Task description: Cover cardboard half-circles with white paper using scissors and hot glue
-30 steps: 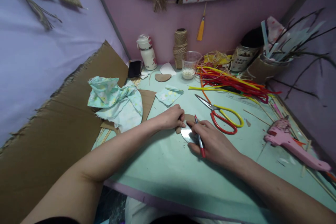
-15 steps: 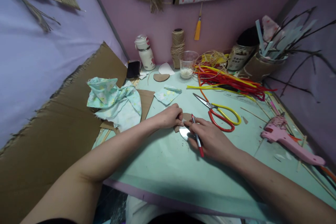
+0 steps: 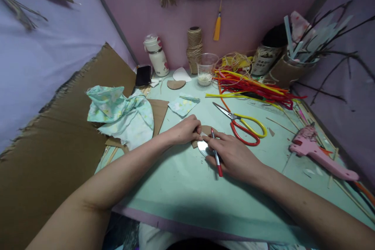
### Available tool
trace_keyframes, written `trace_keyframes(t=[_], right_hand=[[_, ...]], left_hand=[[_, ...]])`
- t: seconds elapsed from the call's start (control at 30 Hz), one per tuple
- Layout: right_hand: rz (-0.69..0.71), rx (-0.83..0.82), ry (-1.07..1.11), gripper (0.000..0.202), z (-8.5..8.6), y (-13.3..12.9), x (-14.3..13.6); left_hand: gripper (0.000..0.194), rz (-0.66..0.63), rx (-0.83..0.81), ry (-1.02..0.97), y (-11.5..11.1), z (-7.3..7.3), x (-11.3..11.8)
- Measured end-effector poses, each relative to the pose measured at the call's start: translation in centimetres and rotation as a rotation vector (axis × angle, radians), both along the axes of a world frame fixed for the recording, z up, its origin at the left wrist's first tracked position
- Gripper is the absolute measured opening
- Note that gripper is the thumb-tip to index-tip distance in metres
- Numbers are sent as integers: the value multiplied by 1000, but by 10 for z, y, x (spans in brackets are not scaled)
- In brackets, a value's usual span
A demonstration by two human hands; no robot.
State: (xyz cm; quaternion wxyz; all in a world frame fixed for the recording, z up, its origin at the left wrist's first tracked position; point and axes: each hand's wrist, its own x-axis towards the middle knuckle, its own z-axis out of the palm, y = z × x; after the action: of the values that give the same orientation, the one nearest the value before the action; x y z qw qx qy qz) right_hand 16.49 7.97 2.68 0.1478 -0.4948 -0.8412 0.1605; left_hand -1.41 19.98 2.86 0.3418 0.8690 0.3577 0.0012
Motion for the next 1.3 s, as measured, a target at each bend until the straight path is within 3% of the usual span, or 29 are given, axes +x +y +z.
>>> trace_keyframes(t=[0.53, 1.0, 1.3], right_hand=[[-28, 71, 24, 46, -14, 2, 0], [-41, 62, 64, 46, -15, 1, 1], [-50, -10, 63, 51, -6, 1, -1]], left_hand=[[20, -5, -45, 10, 1, 3, 0], [15, -29, -39, 2, 4, -1, 0], [19, -48, -14, 17, 7, -1, 1]])
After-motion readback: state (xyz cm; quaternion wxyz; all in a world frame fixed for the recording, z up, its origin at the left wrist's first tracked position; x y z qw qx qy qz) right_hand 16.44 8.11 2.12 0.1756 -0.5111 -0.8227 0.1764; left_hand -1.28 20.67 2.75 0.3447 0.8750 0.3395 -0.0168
